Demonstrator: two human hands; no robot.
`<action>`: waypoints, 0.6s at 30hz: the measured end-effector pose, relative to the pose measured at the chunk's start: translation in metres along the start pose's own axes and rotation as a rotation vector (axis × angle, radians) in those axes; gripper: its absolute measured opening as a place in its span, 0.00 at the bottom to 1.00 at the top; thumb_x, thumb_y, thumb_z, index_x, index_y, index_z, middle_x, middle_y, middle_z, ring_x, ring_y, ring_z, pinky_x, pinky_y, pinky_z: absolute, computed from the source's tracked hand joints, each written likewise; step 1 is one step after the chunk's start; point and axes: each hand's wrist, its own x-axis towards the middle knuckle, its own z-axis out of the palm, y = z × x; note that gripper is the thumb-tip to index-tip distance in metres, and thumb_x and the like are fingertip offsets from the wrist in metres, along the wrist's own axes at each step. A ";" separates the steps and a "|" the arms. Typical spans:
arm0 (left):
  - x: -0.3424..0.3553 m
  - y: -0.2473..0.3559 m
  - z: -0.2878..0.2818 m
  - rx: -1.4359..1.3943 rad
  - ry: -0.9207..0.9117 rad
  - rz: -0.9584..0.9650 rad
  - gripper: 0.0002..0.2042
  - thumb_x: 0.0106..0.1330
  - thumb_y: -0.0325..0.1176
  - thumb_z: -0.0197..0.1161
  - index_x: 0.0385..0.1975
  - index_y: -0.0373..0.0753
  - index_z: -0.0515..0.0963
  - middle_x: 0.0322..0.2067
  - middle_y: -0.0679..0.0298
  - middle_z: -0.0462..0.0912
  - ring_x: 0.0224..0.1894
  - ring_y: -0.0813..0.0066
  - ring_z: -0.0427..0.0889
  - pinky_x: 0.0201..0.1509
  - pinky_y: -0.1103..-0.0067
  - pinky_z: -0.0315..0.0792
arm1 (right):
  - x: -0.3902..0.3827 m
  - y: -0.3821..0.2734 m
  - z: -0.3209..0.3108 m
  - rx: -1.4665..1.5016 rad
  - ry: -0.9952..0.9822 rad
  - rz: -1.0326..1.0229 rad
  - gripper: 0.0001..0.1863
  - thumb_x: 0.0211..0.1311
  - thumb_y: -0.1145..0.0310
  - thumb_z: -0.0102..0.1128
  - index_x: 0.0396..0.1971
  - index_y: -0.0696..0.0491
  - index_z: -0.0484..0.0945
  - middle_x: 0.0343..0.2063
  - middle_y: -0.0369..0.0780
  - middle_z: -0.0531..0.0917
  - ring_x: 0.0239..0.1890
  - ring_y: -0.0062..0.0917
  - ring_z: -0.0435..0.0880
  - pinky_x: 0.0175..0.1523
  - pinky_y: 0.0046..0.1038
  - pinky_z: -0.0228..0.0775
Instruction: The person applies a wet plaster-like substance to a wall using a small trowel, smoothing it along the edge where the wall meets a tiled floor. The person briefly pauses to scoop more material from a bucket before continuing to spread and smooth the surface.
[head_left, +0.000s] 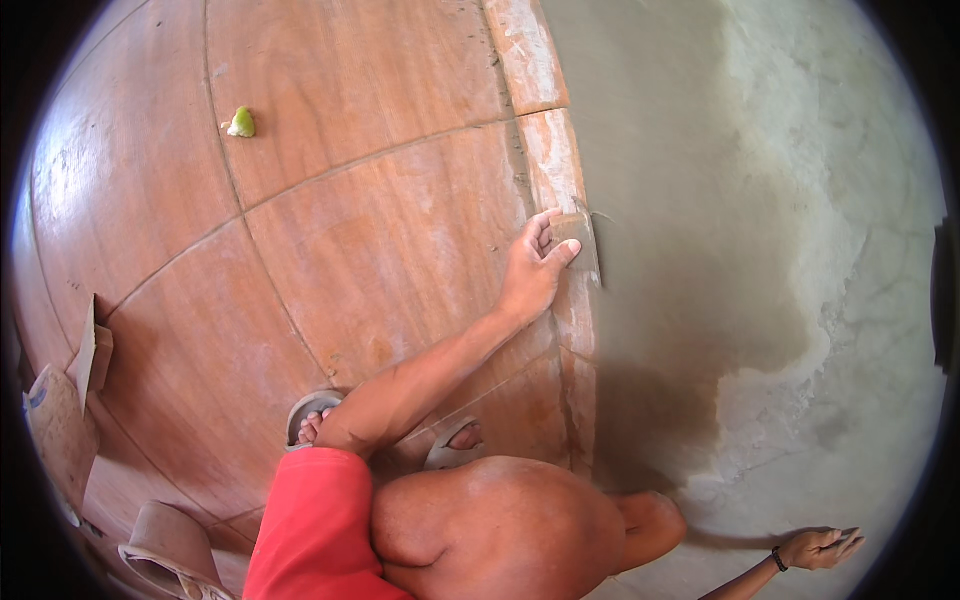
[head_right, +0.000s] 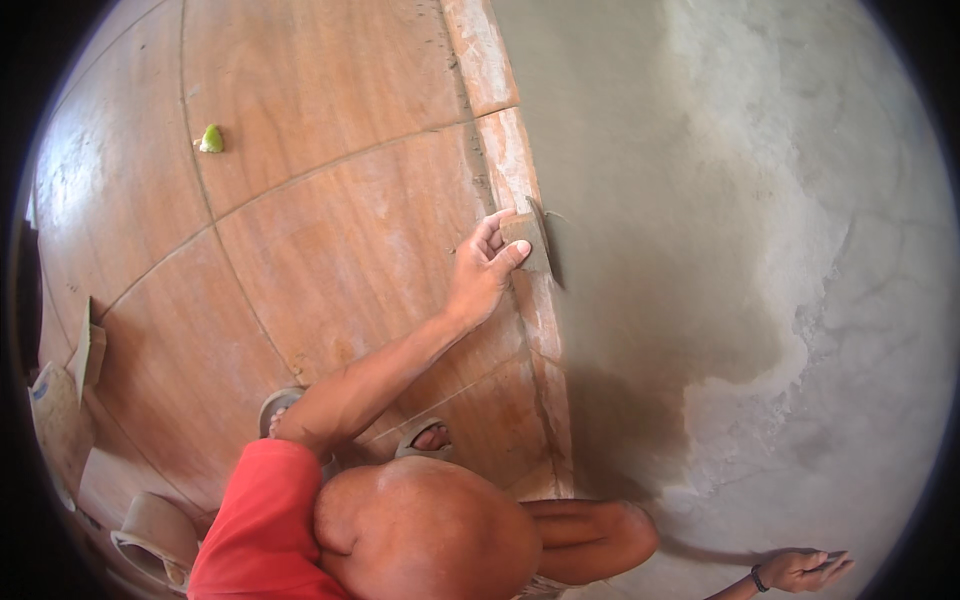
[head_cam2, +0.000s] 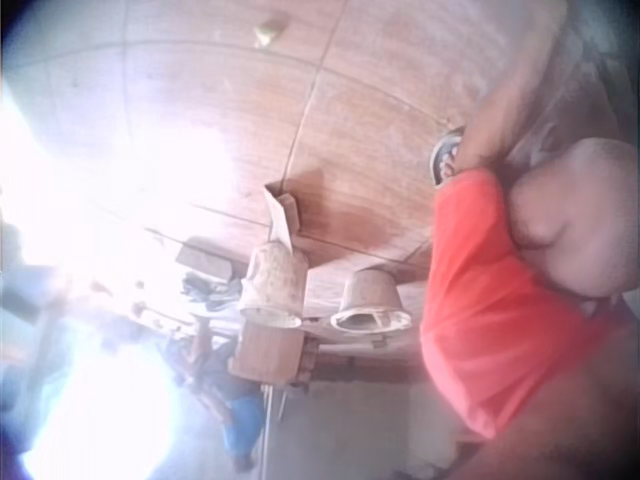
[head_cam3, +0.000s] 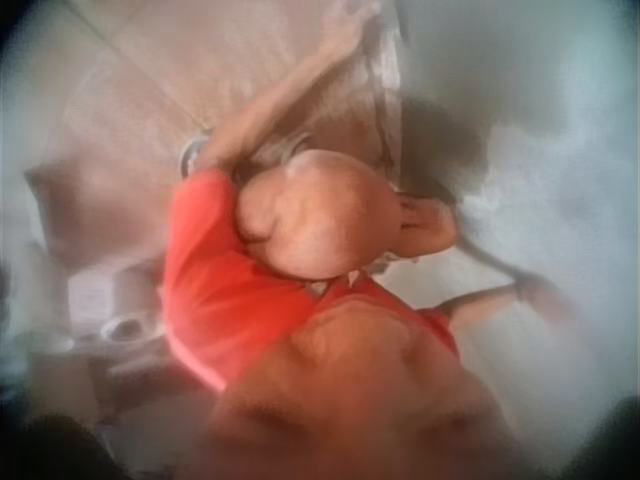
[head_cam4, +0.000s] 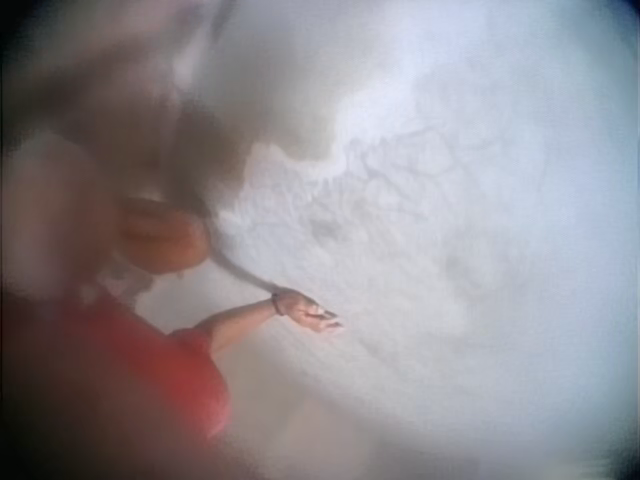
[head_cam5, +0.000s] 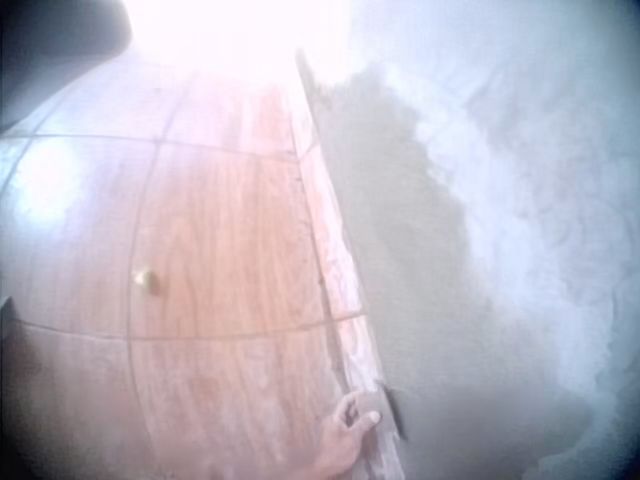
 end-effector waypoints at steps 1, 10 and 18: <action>0.002 -0.001 0.001 0.003 0.002 0.002 0.27 0.67 0.26 0.61 0.63 0.25 0.60 0.53 0.55 0.76 0.53 0.74 0.76 0.57 0.78 0.73 | 0.000 -0.001 0.001 0.001 0.001 0.001 0.21 0.73 0.60 0.46 0.51 0.61 0.80 0.57 0.51 0.76 0.58 0.43 0.75 0.63 0.40 0.67; -0.012 0.032 0.045 0.174 -0.051 -0.079 0.26 0.65 0.25 0.63 0.62 0.29 0.63 0.49 0.57 0.79 0.51 0.75 0.78 0.52 0.77 0.75 | 0.009 -0.021 -0.003 -0.050 0.005 -0.067 0.21 0.72 0.61 0.46 0.52 0.61 0.79 0.57 0.51 0.76 0.59 0.42 0.75 0.63 0.40 0.66; -0.051 0.051 0.064 0.431 -0.261 -0.069 0.28 0.66 0.30 0.64 0.64 0.35 0.62 0.51 0.54 0.78 0.51 0.71 0.79 0.49 0.76 0.77 | 0.009 -0.014 -0.004 -0.105 -0.009 -0.128 0.21 0.72 0.62 0.46 0.52 0.62 0.79 0.57 0.52 0.76 0.60 0.42 0.74 0.63 0.41 0.67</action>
